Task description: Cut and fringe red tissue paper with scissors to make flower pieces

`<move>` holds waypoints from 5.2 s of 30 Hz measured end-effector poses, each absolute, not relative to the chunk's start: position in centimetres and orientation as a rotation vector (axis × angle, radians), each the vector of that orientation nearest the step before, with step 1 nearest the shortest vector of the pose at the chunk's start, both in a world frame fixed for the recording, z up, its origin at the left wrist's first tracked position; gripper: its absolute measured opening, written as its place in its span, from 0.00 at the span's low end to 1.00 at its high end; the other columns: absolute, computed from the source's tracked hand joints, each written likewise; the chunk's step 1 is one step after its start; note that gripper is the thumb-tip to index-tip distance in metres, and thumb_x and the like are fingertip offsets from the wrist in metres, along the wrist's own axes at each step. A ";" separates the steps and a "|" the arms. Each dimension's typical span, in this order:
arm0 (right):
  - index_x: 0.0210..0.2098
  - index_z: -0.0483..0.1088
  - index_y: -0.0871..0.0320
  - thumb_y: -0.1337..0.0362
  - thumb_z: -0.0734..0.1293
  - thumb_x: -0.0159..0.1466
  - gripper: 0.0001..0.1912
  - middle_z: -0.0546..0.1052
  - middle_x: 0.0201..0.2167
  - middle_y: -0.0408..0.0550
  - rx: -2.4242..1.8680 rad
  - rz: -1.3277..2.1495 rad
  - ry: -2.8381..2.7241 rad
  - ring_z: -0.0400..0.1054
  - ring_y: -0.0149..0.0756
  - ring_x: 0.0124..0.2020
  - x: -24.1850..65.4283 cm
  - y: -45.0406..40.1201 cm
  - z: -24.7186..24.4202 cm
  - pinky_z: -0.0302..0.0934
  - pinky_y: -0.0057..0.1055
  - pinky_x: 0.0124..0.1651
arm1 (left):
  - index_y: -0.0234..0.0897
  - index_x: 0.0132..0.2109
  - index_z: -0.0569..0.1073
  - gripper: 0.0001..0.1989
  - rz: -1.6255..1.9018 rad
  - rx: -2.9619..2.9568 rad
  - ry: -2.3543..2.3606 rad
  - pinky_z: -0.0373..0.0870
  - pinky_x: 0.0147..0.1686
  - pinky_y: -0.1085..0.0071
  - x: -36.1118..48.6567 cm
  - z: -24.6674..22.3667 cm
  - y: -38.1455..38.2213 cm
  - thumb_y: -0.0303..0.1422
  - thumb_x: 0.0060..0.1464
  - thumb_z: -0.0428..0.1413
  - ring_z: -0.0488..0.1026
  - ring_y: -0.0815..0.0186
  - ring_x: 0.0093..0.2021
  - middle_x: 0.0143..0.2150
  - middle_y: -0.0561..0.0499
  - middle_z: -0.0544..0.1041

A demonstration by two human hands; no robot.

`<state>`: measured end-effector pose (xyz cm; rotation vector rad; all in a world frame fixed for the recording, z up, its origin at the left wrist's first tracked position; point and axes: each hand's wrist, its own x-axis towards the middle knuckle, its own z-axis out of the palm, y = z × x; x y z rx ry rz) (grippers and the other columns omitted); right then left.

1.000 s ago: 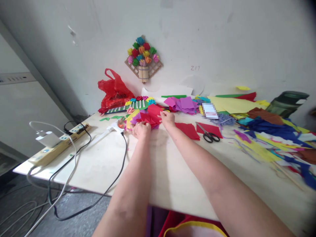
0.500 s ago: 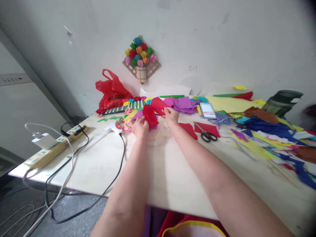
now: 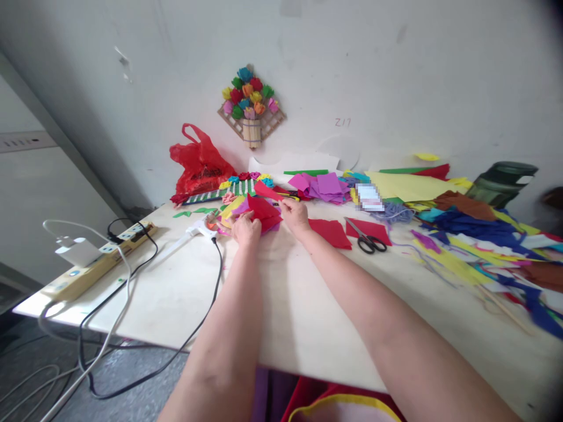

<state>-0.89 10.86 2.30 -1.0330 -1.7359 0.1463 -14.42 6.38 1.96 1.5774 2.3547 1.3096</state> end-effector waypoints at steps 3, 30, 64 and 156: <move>0.22 0.68 0.58 0.66 0.58 0.63 0.15 0.75 0.28 0.46 -1.018 0.116 -1.891 0.67 0.32 0.32 -1.1 10.1 1.5 0.57 0.24 0.38 | 0.41 0.43 0.78 0.19 1.316 1.569 2.340 0.35 0.60 0.46 -14.6 1.7 6.6 0.27 0.44 0.51 0.59 0.51 0.58 0.43 0.44 0.78; 0.44 0.74 0.52 0.68 0.60 0.58 0.17 0.77 0.44 0.46 -1.805 0.077 -1.670 0.70 0.41 0.46 8.2 6.7 5.0 0.63 0.33 0.44 | 0.39 0.49 0.72 0.24 1.730 1.894 2.027 0.52 0.60 0.61 -12.0 2.3 7.3 0.21 0.43 0.48 0.60 0.57 0.58 0.56 0.47 0.68; 0.37 0.77 0.52 0.64 0.69 0.51 0.13 0.76 0.44 0.48 -1.854 0.260 -2.113 0.70 0.43 0.44 13.9 4.8 2.9 0.61 0.31 0.44 | 0.40 0.35 0.73 0.08 1.168 1.617 1.940 0.64 0.35 0.68 -3.5 0.7 6.1 0.37 0.50 0.54 0.73 0.58 0.37 0.34 0.45 0.77; 0.34 0.75 0.58 0.61 0.68 0.47 0.15 0.78 0.32 0.47 -1.072 0.894 -1.114 0.70 0.36 0.34 13.4 7.5 0.1 0.63 0.33 0.37 | 0.34 0.47 0.72 0.26 1.432 1.083 0.659 0.71 0.35 0.70 -5.3 0.2 7.4 0.33 0.37 0.65 0.76 0.61 0.38 0.35 0.47 0.79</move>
